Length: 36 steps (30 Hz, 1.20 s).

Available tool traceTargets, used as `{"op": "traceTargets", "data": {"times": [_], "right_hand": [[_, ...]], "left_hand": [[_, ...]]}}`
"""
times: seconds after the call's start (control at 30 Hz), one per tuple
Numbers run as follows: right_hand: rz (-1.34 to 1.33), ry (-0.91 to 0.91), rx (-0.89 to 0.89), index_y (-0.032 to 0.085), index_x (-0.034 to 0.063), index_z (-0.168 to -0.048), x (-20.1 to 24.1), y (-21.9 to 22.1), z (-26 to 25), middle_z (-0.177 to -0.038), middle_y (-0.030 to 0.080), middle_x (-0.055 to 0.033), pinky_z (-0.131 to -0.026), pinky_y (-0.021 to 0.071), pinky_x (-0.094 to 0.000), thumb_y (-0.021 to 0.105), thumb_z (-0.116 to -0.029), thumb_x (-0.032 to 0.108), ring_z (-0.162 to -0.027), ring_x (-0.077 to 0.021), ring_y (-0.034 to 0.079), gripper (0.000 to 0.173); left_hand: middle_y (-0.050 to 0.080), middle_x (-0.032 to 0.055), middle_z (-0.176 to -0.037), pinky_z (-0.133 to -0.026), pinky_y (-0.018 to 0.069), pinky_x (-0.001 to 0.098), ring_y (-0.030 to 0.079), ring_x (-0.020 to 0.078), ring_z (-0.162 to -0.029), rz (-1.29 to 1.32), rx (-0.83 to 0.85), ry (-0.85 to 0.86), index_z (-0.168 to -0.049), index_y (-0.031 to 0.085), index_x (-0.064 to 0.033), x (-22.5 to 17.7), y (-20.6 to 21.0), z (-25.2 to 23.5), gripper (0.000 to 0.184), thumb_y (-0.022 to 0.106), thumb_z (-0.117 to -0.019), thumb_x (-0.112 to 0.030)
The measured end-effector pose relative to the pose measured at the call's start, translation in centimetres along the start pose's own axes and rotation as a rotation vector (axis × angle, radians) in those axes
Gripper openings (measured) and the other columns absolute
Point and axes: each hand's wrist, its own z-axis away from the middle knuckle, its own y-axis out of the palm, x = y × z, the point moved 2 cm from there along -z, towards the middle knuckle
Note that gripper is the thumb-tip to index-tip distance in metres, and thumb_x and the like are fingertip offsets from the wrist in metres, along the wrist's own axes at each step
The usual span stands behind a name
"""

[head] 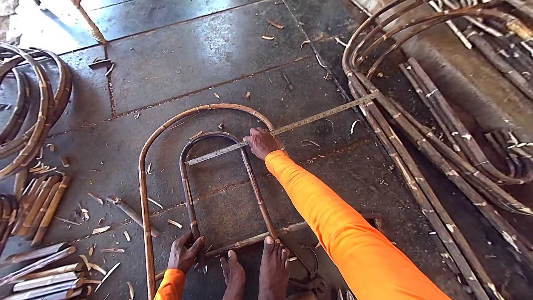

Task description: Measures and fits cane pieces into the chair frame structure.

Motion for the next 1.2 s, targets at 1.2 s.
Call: {"op": "traceTargets", "data": {"times": [1.2], "right_hand": [[-0.158,0.277,-0.332,0.071,0.0125,-0.129,-3.9,-2.1,16.4,-0.124,0.069,-0.0178,-0.098,0.0513,-0.0613,0.067,-0.0971,0.011,-0.118,-0.0405,0.064,0.032]], "left_hand": [[0.075,-0.0003,-0.083,-0.079,0.0613,0.0402,0.072,0.0119,-0.076,-0.161,-0.035,-0.007,-0.105,0.075,-0.0124,0.6,0.4,0.0,0.041,0.072,-0.0867,-0.049]]}}
